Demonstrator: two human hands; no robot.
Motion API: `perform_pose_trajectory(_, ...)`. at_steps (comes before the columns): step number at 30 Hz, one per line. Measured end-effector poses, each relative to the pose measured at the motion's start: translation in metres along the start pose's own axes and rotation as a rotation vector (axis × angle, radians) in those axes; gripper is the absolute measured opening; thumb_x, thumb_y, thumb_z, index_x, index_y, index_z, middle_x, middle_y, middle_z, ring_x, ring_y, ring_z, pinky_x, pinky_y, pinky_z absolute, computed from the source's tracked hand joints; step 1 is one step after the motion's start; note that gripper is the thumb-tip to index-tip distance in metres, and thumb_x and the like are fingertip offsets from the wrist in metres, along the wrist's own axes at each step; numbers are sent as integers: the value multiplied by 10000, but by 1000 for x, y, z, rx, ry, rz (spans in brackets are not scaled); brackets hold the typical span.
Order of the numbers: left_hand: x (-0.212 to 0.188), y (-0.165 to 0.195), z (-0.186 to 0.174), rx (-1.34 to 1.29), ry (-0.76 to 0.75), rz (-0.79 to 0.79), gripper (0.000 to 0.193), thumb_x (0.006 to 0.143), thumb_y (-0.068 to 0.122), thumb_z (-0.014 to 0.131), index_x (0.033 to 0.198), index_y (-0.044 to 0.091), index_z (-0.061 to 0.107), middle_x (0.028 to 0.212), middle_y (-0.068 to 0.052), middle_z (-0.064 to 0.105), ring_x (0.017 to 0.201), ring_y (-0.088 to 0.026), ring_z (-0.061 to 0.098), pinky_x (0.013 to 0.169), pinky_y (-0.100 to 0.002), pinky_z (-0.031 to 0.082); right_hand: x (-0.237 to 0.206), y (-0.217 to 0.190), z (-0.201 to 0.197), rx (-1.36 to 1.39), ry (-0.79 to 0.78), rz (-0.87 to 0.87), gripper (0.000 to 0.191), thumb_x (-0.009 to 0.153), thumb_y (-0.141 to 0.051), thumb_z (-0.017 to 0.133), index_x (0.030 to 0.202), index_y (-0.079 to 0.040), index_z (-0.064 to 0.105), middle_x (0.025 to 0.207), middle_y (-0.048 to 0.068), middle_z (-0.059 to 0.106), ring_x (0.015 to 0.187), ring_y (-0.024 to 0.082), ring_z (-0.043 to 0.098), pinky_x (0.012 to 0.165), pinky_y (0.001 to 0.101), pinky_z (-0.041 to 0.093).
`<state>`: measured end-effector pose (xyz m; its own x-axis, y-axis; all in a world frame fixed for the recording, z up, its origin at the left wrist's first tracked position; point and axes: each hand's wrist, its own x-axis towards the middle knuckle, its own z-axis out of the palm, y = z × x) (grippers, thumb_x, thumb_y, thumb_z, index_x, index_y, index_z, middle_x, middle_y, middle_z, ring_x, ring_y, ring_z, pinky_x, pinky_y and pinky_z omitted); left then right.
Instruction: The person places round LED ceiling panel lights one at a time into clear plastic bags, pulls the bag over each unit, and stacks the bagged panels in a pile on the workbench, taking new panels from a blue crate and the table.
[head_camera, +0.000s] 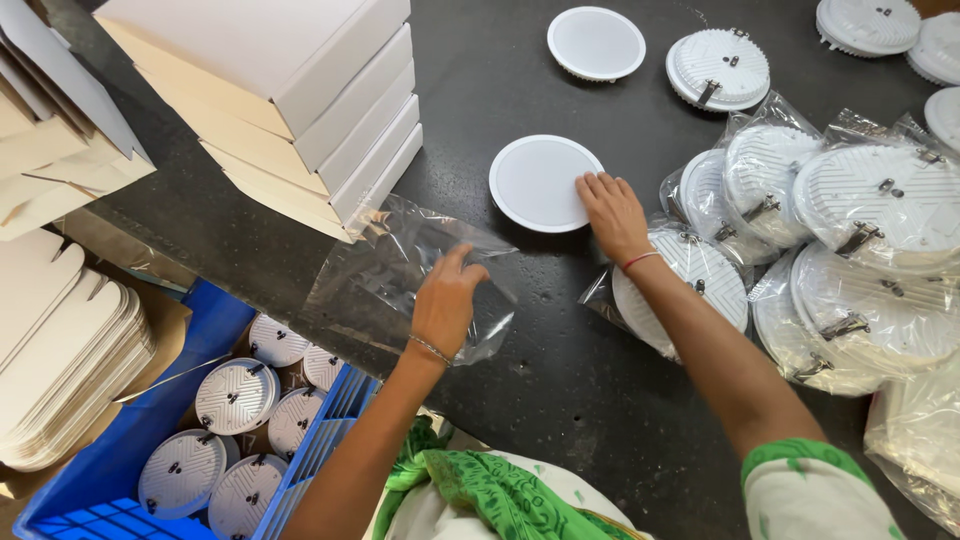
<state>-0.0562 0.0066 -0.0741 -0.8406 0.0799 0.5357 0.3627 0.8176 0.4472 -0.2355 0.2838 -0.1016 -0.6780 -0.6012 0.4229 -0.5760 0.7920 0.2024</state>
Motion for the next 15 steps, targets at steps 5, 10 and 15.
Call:
perform_pose_trajectory(5,6,3,-2,95,-28,4,355,877,6,607,1227,-4,660,1322,-112,641,1118,-361,599,991,-438,517,2,7,-18,71,86,-152,417,924,-2,545,1337,-13,607,1350,143,660,1254,273,620,1122,436,436)
perform_pose_trajectory(10,12,7,-2,59,-202,-138,490,812,-30,602,1298,36,604,1372,-100,611,1031,-363,622,868,-455,538,18,-15,-51,293,249,-71,201,964,21,560,1118,-24,682,1070,138,728,1013,300,707,927,437,552)
perform_pose_trajectory(15,17,5,6,10,-280,-124,590,819,-82,522,1370,117,588,1489,-26,551,1048,-357,677,867,-462,557,15,-3,-101,509,336,314,134,1073,-85,599,1053,12,689,916,184,706,779,324,693,697,418,532)
